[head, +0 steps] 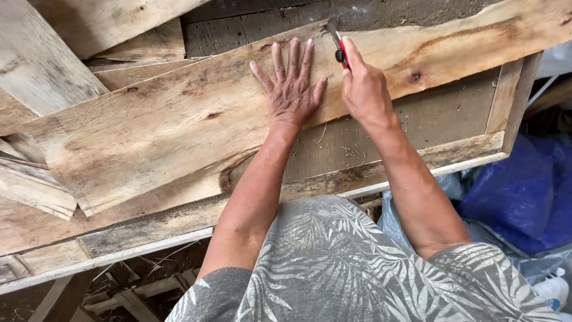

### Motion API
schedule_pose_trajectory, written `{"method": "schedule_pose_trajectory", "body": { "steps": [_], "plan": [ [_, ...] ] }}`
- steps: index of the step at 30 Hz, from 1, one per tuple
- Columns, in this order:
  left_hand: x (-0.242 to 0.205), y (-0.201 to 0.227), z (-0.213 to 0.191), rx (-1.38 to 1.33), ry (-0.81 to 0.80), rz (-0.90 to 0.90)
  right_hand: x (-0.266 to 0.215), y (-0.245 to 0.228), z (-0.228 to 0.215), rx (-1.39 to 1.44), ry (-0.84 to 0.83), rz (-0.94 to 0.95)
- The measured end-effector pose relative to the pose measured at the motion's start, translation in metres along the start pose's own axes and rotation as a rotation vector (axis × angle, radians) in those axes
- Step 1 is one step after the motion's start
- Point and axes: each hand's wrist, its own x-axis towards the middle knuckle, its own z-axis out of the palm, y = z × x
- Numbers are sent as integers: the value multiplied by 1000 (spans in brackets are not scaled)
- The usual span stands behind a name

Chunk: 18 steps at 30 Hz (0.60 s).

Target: Sorting through various wood scraps, measuring them against a frame, and trimming them to size using a utility knife.

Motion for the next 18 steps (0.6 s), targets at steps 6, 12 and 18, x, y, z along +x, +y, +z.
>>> {"method": "schedule_pose_trajectory", "body": {
  "steps": [6, 12, 18],
  "plan": [
    [-1, -1, -8, -9, -42, -1, 15, 0, 11, -46, 6, -52],
    [3, -2, -1, -40, 5, 0, 23, -19, 6, -194, -69, 79],
    [6, -1, 0, -50, 53, 7, 6, -40, -5, -151, -185, 173]
  ]
}}
